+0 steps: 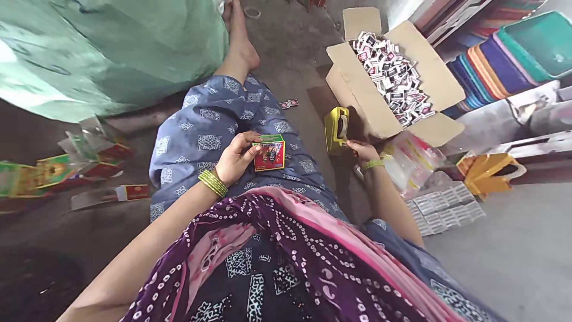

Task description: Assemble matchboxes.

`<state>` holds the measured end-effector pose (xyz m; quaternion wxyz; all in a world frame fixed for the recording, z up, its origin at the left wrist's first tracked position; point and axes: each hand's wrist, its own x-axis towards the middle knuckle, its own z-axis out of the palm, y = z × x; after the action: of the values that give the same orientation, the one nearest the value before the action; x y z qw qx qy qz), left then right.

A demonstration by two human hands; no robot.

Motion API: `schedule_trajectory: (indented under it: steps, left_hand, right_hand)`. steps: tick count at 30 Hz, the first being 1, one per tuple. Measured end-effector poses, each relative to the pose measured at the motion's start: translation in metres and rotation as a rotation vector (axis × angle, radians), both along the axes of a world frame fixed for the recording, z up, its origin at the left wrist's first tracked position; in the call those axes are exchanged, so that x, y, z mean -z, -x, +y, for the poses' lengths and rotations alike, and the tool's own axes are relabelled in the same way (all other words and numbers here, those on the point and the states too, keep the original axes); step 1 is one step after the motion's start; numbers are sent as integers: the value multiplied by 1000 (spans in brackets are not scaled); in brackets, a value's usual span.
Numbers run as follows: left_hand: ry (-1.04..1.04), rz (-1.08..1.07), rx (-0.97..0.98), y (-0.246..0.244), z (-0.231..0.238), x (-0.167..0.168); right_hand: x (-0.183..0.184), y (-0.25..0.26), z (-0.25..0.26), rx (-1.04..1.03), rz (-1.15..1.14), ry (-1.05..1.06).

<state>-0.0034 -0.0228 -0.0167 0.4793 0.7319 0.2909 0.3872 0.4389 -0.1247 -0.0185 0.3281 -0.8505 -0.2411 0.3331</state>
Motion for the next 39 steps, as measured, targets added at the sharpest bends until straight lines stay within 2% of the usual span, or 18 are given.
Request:
schedule_trajectory:
  steps: [5, 10, 13, 16, 18, 21, 24, 26, 29, 32, 39]
  left_hand:
    - [10, 18, -12, -2, -1, -3]
    - [-5, 15, 0, 1, 0, 0]
    - [-8, 11, 0, 1, -2, 0]
    - [0, 20, -7, 0, -3, -3]
    - [8, 34, -15, -1, -2, -4]
    - [-1, 36, -30, -2, -2, -5]
    - [30, 6, -38, -3, 0, -5]
    - [55, -24, -42, -5, 0, -6]
    - [55, -34, -42, -5, -1, -7]
    - [26, -37, -52, -3, -2, -7]
    - [-38, 11, -67, -6, -2, -8]
  right_hand:
    - [-8, 26, -15, 4, -19, 108]
    - [5, 31, -13, 52, -47, 41]
    - [8, 29, -11, -26, -236, 81]
    - [2, 35, -10, -110, -388, 254]
    - [0, 37, -8, -167, -346, 215]
    - [-4, 59, -2, -242, -98, -117]
    - [-29, 115, 14, -290, 250, -411]
    - [-55, 157, 21, -377, 413, -516]
    - [-75, 205, 32, -538, 500, -561]
    - [-73, 231, 44, -618, 515, -545]
    - [-63, 246, 53, -523, 409, -479]
